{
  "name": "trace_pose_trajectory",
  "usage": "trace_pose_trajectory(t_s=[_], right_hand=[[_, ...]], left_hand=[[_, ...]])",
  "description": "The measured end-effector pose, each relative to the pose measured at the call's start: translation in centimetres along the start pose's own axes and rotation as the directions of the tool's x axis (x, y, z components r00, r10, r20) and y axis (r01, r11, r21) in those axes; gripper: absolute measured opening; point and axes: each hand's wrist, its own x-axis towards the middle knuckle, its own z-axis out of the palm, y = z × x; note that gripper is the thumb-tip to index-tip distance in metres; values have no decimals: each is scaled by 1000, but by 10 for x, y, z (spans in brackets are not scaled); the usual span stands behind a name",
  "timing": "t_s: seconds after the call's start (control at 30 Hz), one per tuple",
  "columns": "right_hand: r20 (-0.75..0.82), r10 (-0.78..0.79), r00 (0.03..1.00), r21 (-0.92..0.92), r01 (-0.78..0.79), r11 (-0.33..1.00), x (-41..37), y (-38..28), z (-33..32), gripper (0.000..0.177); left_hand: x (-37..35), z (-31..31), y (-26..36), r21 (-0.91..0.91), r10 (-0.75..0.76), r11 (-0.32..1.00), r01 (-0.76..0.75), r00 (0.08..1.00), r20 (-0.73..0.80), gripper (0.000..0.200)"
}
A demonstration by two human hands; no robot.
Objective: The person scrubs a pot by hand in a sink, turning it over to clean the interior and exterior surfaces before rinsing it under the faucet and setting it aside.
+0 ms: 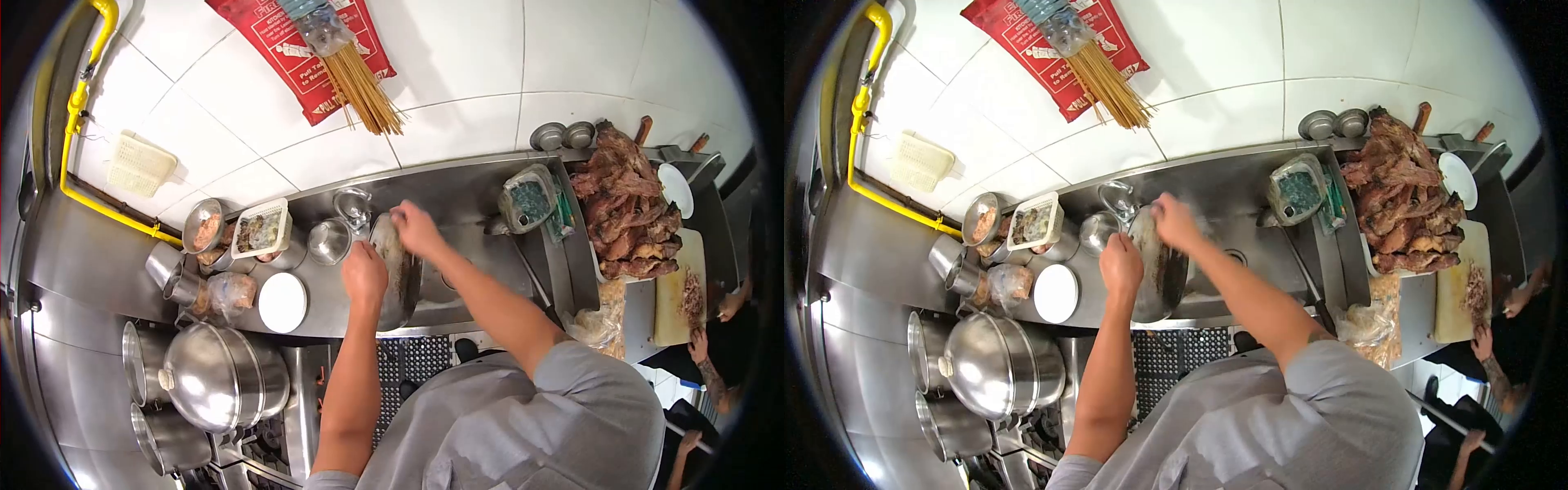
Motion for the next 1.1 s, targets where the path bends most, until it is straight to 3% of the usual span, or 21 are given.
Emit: trace_pose_trajectory(t_s=[0.03, 0.07, 0.13, 0.17, 0.2, 0.3, 0.33, 0.4, 0.47, 0.57, 0.63, 0.67, 0.7, 0.73, 0.77, 0.8, 0.87, 0.9, 1.0, 1.07, 1.1], right_hand=[[126, 337, 933, -67, -331, 941, 12, 2, -4, 26], [129, 342, 931, -61, -337, 939, -1, 2, 5, 26], [-86, -126, 988, -4, 126, 992, -29, -12, 18, 24], [-258, -389, 884, -50, 390, 920, -41, -16, 27, 22], [-260, -392, 882, -51, 393, 918, -35, -15, 22, 22], [2, 90, 996, 41, -90, 995, 5, 1, -2, 24], [3, 98, 995, 43, -98, 994, -3, 3, 1, 24], [-18, 73, 997, -42, -74, 996, -20, -9, 3, 25], [-149, -367, 918, -123, 351, 928, -54, -15, 18, 26], [-35, -172, 985, 6, 172, 985, -22, -15, -5, 26], [176, 305, 936, -105, -290, 951, 7, -12, -16, 29], [170, 302, 938, -105, -287, 952, -4, -12, -8, 29], [-1, -39, 999, -83, 38, 996, -29, -14, 5, 25], [-164, -368, 915, -110, 354, 929, -50, -17, 19, 22], [-246, -466, 850, -124, 449, 885, -60, -29, 22, 18], [-245, -464, 851, -120, 448, 886, -54, -25, 20, 18], [-8, 24, 1000, 82, -23, 996, -17, -3, 1, 18], [72, 198, 978, -98, -190, 977, 3, -2, -10, 17], [-66, 84, 994, -11, -85, 996, -34, -16, 7, 20], [-180, -305, 935, -125, 285, 950, -70, -26, 19, 27], [-141, -243, 960, -51, 238, 970, -70, -25, 14, 28]], left_hand=[[-3, -4, 4, 2, -22, 1000, 22, 1000, -6, 32], [-4, -8, 4, 6, -38, 999, 38, 999, -10, 31], [3, -9, 5, -7, -64, 998, 64, 998, 24, 31], [1, -11, 2, -7, -105, 994, 105, 992, 71, 32], [0, -9, -1, -9, -102, 995, 103, 992, 68, 32], [-11, 1, -6, -29, 35, 999, -35, 999, -4, 31], [-17, 0, -3, 1, 36, 999, -36, 999, -6, 31], [-10, -1, 2, 23, 54, 998, -53, 998, -24, 30], [-8, -2, 0, -30, 75, 997, -75, 997, -5, 30], [-15, -2, 0, -36, 72, 997, -72, 997, -1, 30], [-23, 1, -2, -37, 56, 998, -56, 998, -2, 30], [-21, 2, -2, -34, 47, 998, -48, 999, -14, 29], [-15, 1, 0, -40, 48, 998, -49, 999, -22, 29], [-12, -2, -1, -59, 47, 997, -47, 999, 0, 30], [-13, -4, -3, -75, 46, 996, -44, 999, 24, 30], [-16, -6, -4, -71, 44, 997, -42, 999, 26, 30], [-21, -6, -4, -58, 76, 995, -75, 997, 3, 30], [-25, -6, -5, -58, 77, 995, -77, 997, 7, 30], [-19, -3, -2, -52, 60, 997, -62, 998, -24, 30], [-15, -8, -6, -108, 84, 991, -85, 996, -17, 30], [-16, -9, -6, -108, 86, 990, -87, 996, -20, 30]])
